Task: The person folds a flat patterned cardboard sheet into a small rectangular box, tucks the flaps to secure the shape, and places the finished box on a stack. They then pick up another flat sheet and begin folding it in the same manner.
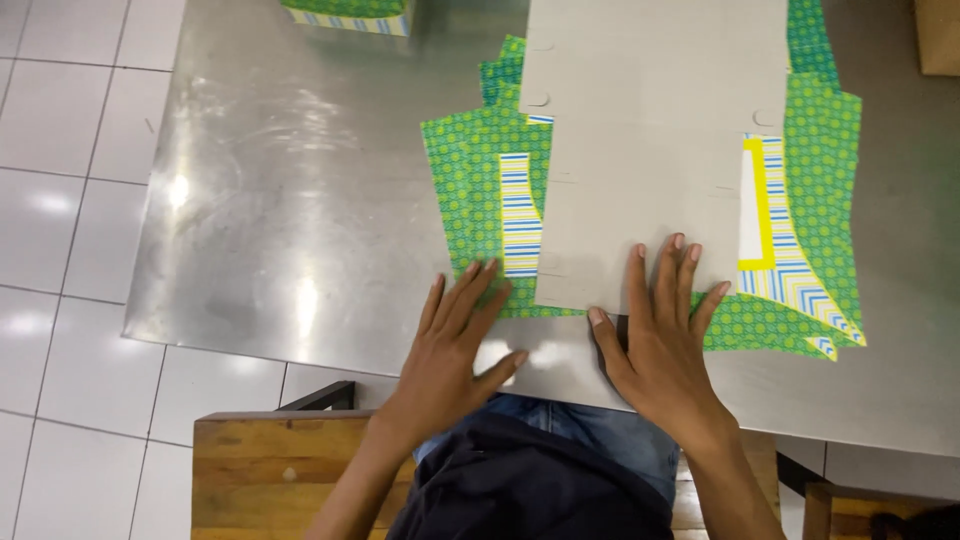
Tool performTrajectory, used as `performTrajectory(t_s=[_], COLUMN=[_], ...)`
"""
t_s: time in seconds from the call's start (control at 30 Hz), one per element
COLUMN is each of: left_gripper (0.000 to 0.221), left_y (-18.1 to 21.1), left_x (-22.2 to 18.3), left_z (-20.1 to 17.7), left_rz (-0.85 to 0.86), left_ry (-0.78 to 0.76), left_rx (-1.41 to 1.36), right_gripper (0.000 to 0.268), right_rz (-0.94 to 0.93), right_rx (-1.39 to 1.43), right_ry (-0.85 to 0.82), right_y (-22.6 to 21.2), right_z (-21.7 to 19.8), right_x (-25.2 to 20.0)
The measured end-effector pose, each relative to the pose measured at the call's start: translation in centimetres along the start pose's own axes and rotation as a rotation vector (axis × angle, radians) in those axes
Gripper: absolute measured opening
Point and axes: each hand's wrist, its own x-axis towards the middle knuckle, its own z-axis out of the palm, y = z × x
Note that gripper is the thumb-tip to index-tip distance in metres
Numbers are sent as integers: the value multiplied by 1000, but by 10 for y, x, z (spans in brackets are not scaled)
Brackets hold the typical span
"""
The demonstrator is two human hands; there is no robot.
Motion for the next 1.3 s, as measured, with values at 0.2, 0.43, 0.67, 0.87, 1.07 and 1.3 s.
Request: performTrajectory(t_s=[0.2, 0.43, 0.67, 0.87, 1.07, 1.3], left_gripper=[60, 70, 75, 72, 72, 56], left_y=[17, 23, 30, 37, 36, 1], left_x=[-19, -13, -5, 0, 10, 49], left_z=[5, 19, 33, 27, 17, 13], left_rz=[-55, -99, -151, -191, -86, 172], left_ry=[44, 4, 48, 95, -5, -173], left_rx=[103, 109, 43, -82, -206, -129], right_gripper=[77, 73, 72, 71, 57, 58], right_rz=[-105, -97, -118, -110, -89, -83], right_rx=[-50, -105, -117, -120, -23, -32], right_ry=[-1, 91, 128, 135, 140, 171], right_y=[-14, -14, -12, -12, -10, -8], right_z=[16, 23, 24, 23, 21, 26], right_x=[8, 6, 5, 5, 6, 7])
